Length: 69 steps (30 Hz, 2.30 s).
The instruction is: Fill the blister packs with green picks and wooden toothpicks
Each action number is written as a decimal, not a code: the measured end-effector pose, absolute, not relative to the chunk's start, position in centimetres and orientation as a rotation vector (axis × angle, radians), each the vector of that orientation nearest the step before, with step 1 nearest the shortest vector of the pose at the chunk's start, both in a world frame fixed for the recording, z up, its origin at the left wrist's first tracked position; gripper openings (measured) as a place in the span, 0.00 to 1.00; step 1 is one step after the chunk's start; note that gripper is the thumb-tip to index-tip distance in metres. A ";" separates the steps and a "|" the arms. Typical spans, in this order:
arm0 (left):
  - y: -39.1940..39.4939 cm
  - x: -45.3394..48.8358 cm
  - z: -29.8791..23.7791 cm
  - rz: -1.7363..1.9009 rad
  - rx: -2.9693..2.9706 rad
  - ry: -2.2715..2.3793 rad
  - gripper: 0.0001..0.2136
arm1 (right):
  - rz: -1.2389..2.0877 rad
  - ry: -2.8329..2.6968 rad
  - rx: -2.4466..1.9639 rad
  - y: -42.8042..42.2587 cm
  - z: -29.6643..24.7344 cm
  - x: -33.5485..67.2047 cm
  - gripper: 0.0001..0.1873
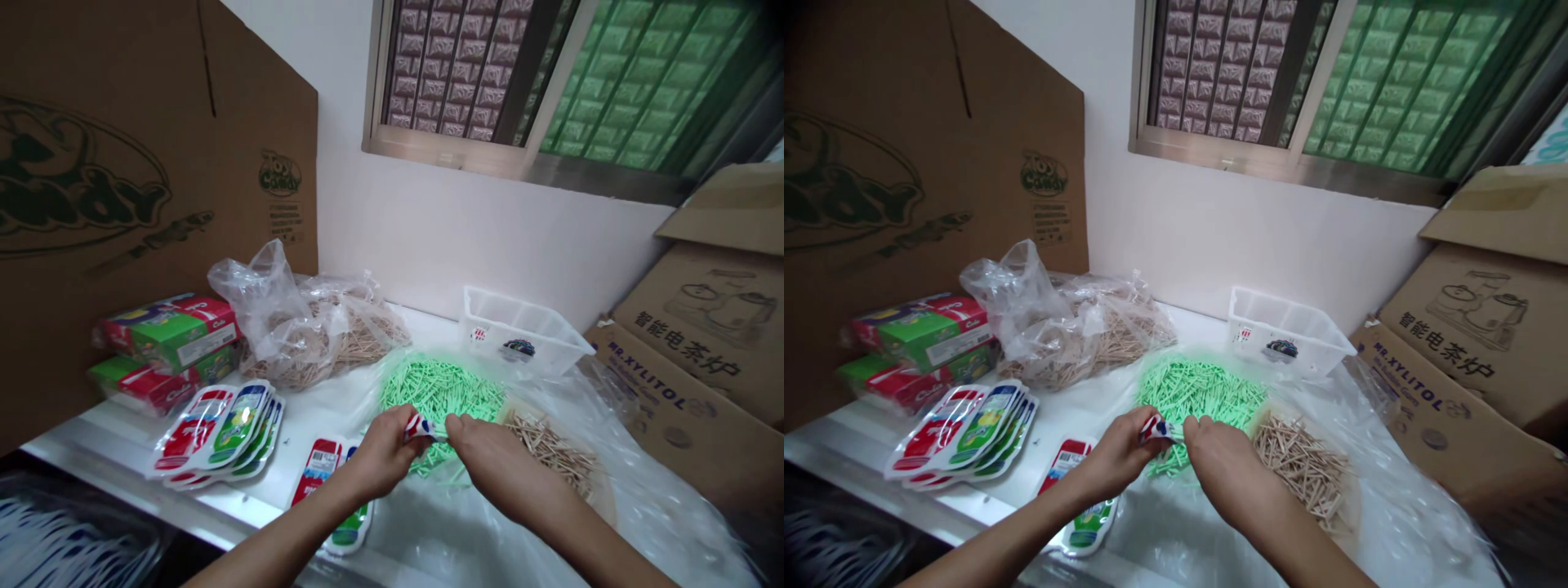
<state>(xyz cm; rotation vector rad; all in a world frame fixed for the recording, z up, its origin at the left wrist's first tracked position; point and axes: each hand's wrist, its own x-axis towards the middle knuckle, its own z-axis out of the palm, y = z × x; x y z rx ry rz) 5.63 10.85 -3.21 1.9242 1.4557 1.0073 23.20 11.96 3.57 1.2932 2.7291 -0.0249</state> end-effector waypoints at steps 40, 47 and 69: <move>9.7 7.6 -6.9 1.146 1.103 1.002 0.19 | -2.103 2.744 1.763 13.8 -2.6 22.3 0.17; 9.3 7.6 -6.3 1.184 1.132 0.978 0.16 | -2.286 2.720 1.602 13.8 -3.0 22.1 0.16; 8.8 8.0 -5.3 1.218 0.876 0.840 0.17 | -1.974 2.882 1.882 12.3 -2.6 21.8 0.14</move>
